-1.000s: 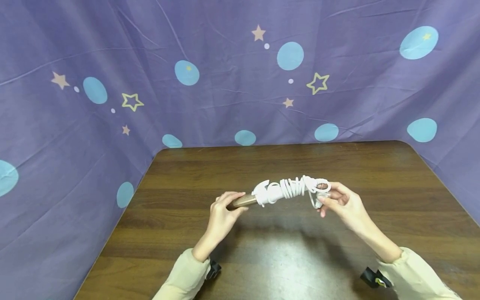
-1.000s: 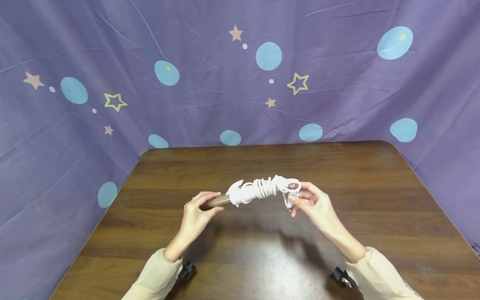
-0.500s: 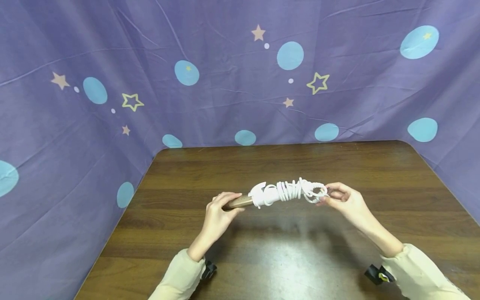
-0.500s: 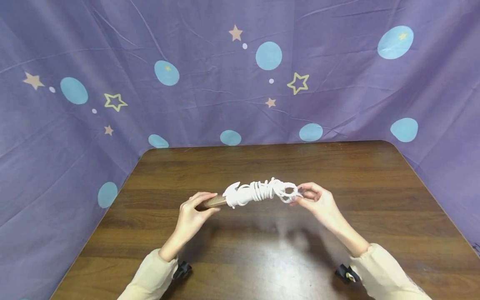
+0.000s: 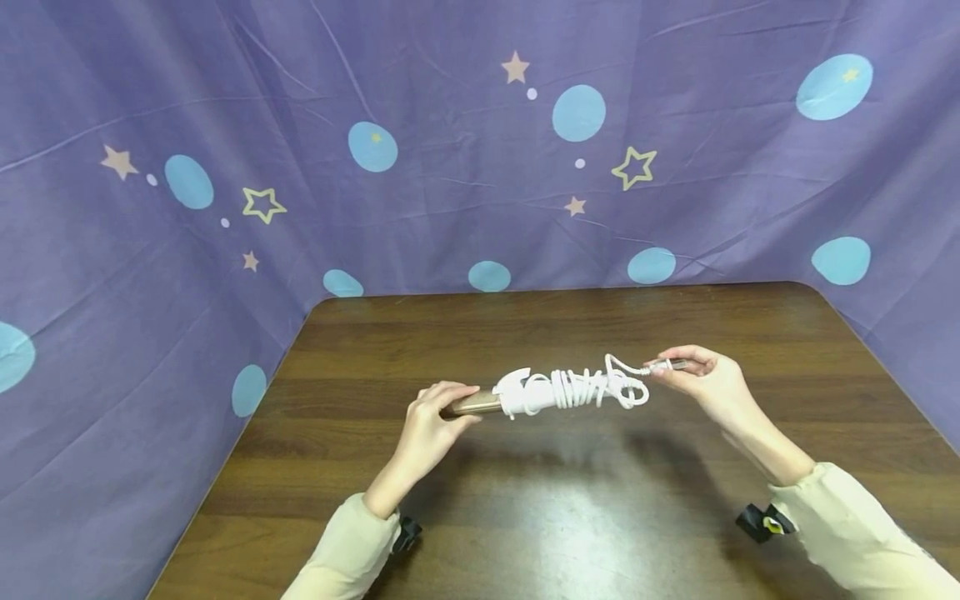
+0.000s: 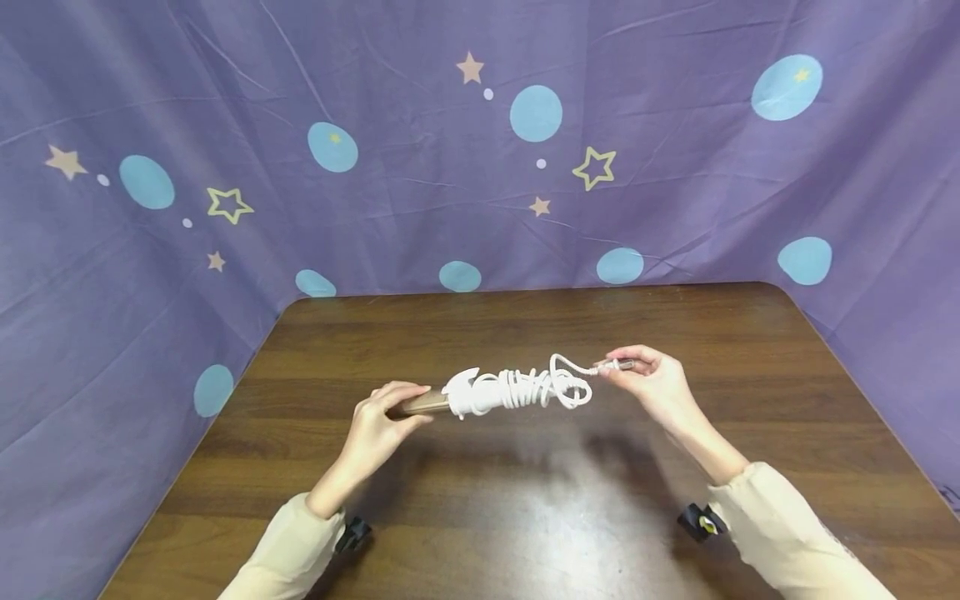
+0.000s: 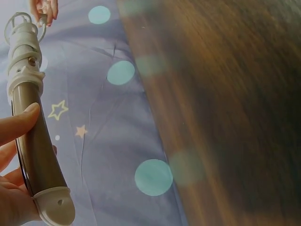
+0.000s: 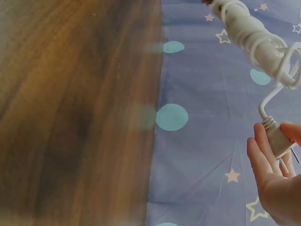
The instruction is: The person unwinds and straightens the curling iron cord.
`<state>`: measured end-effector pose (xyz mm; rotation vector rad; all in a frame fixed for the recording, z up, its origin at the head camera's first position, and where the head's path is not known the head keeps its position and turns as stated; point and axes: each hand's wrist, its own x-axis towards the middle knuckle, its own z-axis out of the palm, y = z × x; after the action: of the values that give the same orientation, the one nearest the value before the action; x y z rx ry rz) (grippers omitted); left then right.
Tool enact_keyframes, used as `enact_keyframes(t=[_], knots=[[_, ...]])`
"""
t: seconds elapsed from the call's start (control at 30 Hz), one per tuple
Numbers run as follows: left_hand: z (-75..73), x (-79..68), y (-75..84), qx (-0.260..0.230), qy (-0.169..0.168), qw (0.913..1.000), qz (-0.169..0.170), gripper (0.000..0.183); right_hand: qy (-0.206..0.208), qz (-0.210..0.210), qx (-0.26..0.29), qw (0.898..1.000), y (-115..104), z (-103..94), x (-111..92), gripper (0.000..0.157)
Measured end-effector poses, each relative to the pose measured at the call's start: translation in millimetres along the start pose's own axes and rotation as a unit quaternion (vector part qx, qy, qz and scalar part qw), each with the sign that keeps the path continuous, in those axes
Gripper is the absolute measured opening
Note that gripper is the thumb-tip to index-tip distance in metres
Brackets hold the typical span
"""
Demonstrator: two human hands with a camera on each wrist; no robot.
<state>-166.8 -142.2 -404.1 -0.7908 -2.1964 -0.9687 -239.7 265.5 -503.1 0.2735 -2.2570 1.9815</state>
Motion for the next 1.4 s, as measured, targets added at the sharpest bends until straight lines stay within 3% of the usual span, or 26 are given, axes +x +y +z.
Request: enact_keyframes(t=[0.13,0.33,0.5,0.7,0.93,1.4], knots=[[-2.8,0.2,-1.1,0.009,-0.014,0.9997,-0.015,0.039,0.017,-0.009,-0.03,0.999,-17.0,-2.8,0.7,0.037],[-3.3,-0.7,-2.1,0.023,-0.025,0.9989,-0.032,0.038,-0.014,-0.004,-0.011,1.0,-120.7,15.9,-26.8,0.024],[-2.5,-2.8,-3.9,0.035,-0.023,0.9981,-0.045,0.041,-0.019,0.01,-0.021,1.0,-163.4,25.7,-40.6,0.016],[-3.9,-4.6,-7.1,0.042,-0.025,0.996,-0.075,0.04,-0.033,-0.016,-0.05,0.998,-166.2,24.0,-46.3,0.016],[-8.0,-6.8,-11.5,0.045,-0.01,0.996,-0.077,0.039,-0.039,-0.015,-0.095,0.995,-163.4,19.9,-53.6,0.02],[-22.1,-13.0,-19.2,0.055,0.013,0.992,-0.112,0.038,-0.035,-0.039,-0.109,0.993,-149.3,4.2,-61.8,0.019]])
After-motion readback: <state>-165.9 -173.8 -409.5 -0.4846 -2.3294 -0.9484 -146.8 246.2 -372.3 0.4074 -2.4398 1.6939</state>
